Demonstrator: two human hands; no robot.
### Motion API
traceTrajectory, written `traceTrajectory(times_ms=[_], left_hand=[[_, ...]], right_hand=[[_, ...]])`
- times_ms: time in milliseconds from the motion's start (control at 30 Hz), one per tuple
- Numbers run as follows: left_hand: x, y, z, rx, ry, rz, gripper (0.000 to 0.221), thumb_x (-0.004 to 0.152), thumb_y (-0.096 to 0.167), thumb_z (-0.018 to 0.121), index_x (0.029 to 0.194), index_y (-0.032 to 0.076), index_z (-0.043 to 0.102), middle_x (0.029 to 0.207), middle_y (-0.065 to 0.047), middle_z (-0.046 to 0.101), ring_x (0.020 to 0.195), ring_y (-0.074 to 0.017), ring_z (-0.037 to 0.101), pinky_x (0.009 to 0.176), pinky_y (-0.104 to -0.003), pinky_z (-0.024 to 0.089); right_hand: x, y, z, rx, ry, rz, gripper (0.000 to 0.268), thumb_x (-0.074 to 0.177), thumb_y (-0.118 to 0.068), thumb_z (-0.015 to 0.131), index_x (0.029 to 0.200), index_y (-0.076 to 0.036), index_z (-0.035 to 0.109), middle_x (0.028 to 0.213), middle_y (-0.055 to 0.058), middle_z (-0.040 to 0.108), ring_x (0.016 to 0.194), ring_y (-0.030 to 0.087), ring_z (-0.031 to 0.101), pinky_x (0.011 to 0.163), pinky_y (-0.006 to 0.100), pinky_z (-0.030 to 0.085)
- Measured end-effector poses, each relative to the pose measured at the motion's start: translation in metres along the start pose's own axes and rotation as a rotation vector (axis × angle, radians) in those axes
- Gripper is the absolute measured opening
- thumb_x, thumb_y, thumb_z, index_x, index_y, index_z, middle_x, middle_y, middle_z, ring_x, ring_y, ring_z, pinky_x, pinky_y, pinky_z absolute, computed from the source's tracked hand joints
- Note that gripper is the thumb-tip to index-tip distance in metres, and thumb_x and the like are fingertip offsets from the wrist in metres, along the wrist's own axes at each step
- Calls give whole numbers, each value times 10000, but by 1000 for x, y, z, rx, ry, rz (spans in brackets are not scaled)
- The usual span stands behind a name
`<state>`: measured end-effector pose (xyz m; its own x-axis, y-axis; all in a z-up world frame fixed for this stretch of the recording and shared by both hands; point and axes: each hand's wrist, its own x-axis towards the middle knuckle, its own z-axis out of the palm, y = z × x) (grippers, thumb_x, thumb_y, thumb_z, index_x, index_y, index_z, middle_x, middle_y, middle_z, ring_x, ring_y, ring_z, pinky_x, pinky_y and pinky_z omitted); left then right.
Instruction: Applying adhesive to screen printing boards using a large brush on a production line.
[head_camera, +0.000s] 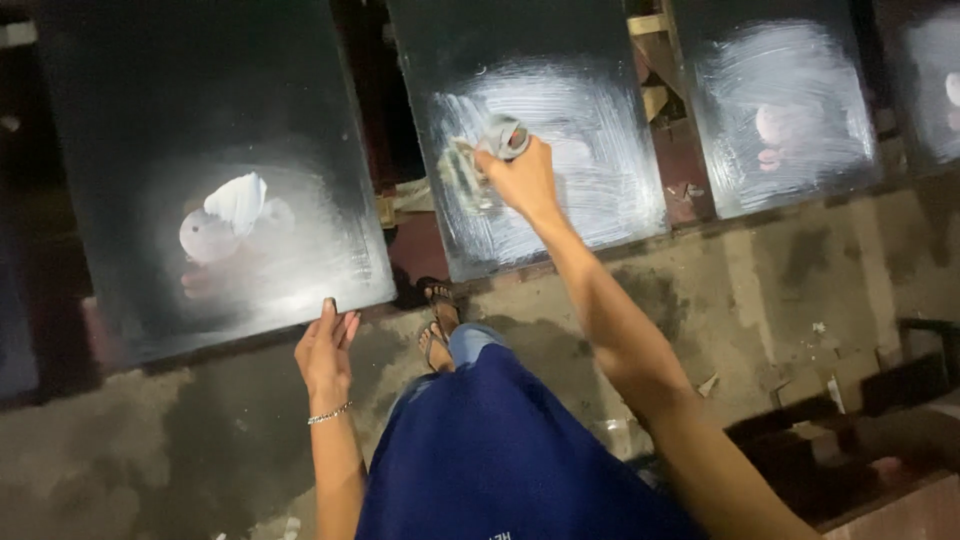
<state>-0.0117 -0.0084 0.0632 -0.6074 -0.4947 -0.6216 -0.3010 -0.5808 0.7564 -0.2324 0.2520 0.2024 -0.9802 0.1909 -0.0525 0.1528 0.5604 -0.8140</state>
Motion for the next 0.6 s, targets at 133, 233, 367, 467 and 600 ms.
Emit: traceTrajectory(times_ms=[133,233,367,467,600], left_hand=[[-6,13,1,-8,65,-90,332,934,266,790,931,-19,619,973,-196,666,1019,-329,703,975,-418,620],[-3,15,6,-41,119,-156,305,870,281,806,870,39,620,922,-133,707,937,-219,723,988,-348,651],[-1,6,6,-66,170,-131,313,888,264,791,924,-1,629,970,-153,693,994,-256,717,995,-369,646],[-12,21,18,16,188,-146,440,887,281,767,1146,-53,645,1106,-192,699,1065,-284,716,1002,-342,637],[-10,7,12,37,218,-105,253,943,264,765,953,40,648,993,-132,726,933,-229,741,921,-323,650]], right_hand=[[64,58,-41,40,56,82,147,770,-139,794,881,-56,742,829,125,757,775,233,735,655,369,582],[127,107,-99,-240,221,80,137,809,-200,767,737,-114,688,724,9,704,635,111,652,530,356,541],[194,154,-70,-742,363,-179,136,734,-261,736,699,-133,766,605,80,722,556,301,734,515,462,577],[141,63,11,-305,120,-376,157,773,-327,703,789,-199,792,700,2,771,697,127,743,629,384,539],[79,5,-5,86,-9,85,127,623,-212,676,746,-182,656,743,-70,667,767,88,613,728,290,524]])
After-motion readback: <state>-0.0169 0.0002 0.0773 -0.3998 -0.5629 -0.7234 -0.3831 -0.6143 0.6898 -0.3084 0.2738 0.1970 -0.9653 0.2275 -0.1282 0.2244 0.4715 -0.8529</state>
